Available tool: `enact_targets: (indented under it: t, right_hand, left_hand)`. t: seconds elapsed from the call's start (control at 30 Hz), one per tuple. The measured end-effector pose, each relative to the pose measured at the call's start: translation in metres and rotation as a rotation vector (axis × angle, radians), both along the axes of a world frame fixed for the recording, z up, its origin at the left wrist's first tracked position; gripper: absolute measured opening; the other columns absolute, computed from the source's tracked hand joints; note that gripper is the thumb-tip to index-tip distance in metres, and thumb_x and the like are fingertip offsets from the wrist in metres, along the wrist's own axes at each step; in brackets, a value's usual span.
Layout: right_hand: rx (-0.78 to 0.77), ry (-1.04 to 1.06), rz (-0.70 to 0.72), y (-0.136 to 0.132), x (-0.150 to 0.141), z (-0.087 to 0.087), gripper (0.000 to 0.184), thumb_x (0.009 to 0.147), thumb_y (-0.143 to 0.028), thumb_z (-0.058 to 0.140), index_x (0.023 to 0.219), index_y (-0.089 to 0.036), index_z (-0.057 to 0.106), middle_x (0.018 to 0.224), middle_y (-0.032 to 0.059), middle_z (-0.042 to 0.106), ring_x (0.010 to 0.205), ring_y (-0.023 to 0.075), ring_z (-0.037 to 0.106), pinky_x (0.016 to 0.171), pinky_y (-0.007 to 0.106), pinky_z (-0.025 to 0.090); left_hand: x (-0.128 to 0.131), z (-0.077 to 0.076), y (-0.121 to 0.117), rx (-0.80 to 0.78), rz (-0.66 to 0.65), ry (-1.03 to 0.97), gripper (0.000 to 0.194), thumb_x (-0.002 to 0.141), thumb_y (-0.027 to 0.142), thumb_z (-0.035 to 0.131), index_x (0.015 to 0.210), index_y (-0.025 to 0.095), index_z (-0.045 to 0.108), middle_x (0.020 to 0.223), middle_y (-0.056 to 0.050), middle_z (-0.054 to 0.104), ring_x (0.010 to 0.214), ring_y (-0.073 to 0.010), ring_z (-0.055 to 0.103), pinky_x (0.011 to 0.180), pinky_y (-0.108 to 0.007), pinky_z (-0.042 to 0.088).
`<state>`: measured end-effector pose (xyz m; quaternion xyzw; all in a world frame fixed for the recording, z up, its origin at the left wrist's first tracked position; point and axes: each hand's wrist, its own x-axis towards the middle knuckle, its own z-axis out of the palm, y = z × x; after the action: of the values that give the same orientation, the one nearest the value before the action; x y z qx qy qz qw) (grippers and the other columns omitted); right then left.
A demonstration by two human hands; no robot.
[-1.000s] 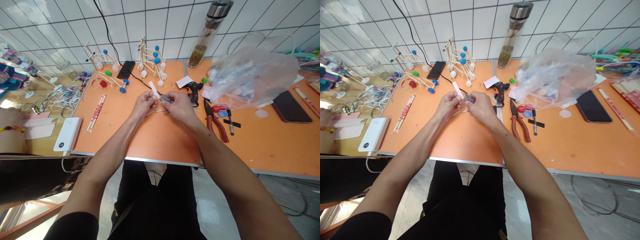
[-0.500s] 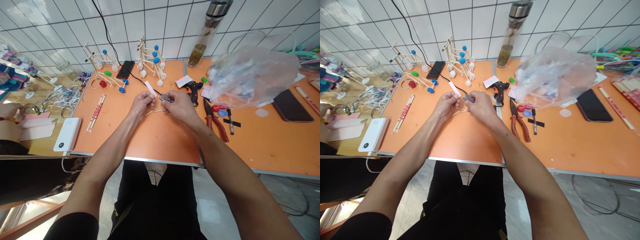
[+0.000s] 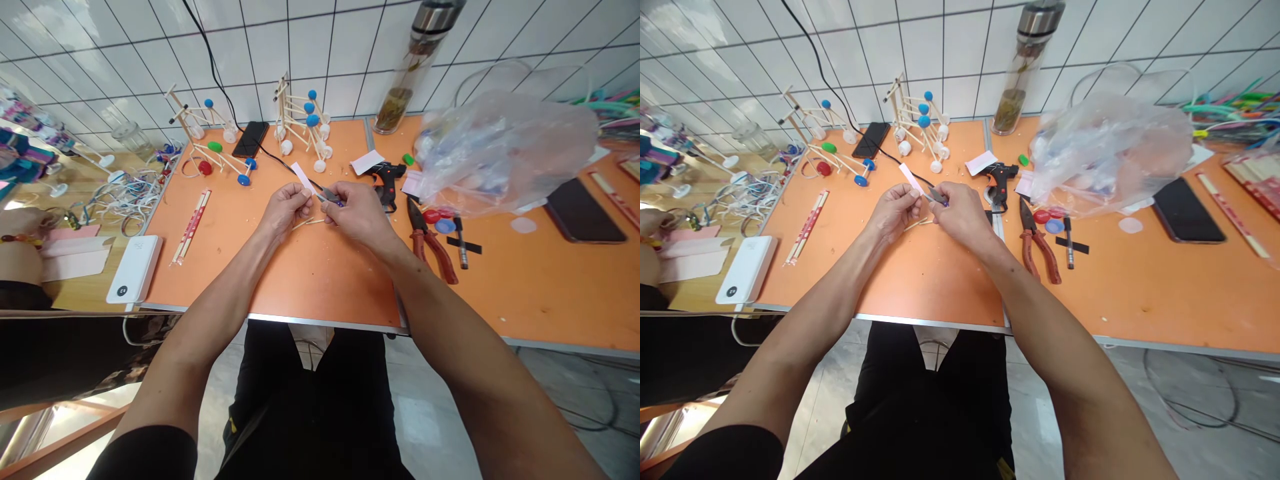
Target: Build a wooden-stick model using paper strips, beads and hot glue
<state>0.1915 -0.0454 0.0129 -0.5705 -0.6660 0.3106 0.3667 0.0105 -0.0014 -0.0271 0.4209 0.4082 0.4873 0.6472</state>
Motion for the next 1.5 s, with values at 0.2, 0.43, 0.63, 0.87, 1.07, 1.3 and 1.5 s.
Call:
enact_targets:
  t: [0.2,0.43,0.63,0.87,1.07,1.3,1.5]
  right_hand:
    - [0.009,-0.017,0.004,-0.0006,-0.0005,0.0005,0.016,0.091,-0.011,0.068,0.082,-0.024,0.07,0.071,0.0001,0.075,0.079,0.0242,0.07,0.079,0.037,0.044]
    - [0.015,-0.019,0.001,0.0004,-0.0001,-0.0009,0.013,0.091,-0.014,0.069,0.083,-0.025,0.069,0.072,0.0011,0.076,0.079,0.0252,0.071,0.078,0.037,0.045]
    - [0.06,-0.074,0.0,0.0008,0.0008,-0.0004,0.015,0.09,-0.015,0.067,0.08,-0.025,0.066,0.074,0.0019,0.075,0.081,0.0251,0.068,0.079,0.038,0.043]
    - [0.073,-0.109,-0.005,0.0002,-0.0003,-0.0003,0.02,0.092,-0.013,0.067,0.077,-0.025,0.061,0.073,0.0007,0.07,0.077,0.0227,0.06,0.076,0.037,0.039]
    - [0.079,-0.109,-0.006,-0.0001,-0.0005,-0.0011,0.019,0.094,-0.014,0.068,0.079,-0.025,0.063,0.075,0.0011,0.071,0.079,0.0236,0.059,0.077,0.037,0.039]
    - [0.087,-0.107,0.004,0.0004,0.0001,-0.0019,0.018,0.093,-0.017,0.069,0.078,-0.025,0.062,0.076,0.0021,0.07,0.08,0.0241,0.06,0.078,0.038,0.04]
    - [0.109,-0.143,-0.003,0.0019,0.0015,-0.0042,0.017,0.092,-0.017,0.067,0.077,-0.025,0.064,0.076,0.0024,0.069,0.079,0.0239,0.058,0.077,0.039,0.039]
  left_hand:
    - [-0.0001,-0.0006,-0.0003,0.051,-0.002,0.021,0.04,0.098,0.025,0.098,0.077,0.018,0.065,0.066,0.004,0.068,0.052,-0.0048,0.055,0.055,-0.017,0.048]
    - [-0.0008,-0.0015,-0.0007,0.1,-0.002,0.065,0.038,0.098,0.024,0.096,0.077,0.019,0.066,0.067,0.004,0.069,0.051,-0.0048,0.055,0.055,-0.017,0.048]
    - [-0.0013,-0.0014,-0.0017,0.117,0.001,0.119,0.039,0.094,0.032,0.102,0.079,0.019,0.067,0.069,0.004,0.071,0.053,-0.0052,0.056,0.057,-0.017,0.048]
    - [-0.0022,-0.0021,-0.0019,0.141,-0.005,0.114,0.031,0.099,0.02,0.092,0.079,0.019,0.069,0.069,0.003,0.071,0.054,-0.006,0.056,0.058,-0.018,0.048]
    - [-0.0013,-0.0019,-0.0022,0.142,0.004,0.135,0.03,0.098,0.019,0.093,0.079,0.019,0.07,0.068,0.003,0.07,0.056,-0.0076,0.058,0.059,-0.019,0.048]
    - [-0.0027,-0.0032,-0.0012,0.135,-0.015,0.126,0.03,0.096,0.021,0.094,0.079,0.019,0.069,0.068,0.003,0.07,0.054,-0.0073,0.057,0.059,-0.02,0.048]
    - [-0.0037,-0.004,-0.0005,0.133,-0.006,0.111,0.031,0.096,0.019,0.093,0.077,0.019,0.068,0.067,0.003,0.071,0.052,-0.0064,0.057,0.057,-0.019,0.049]
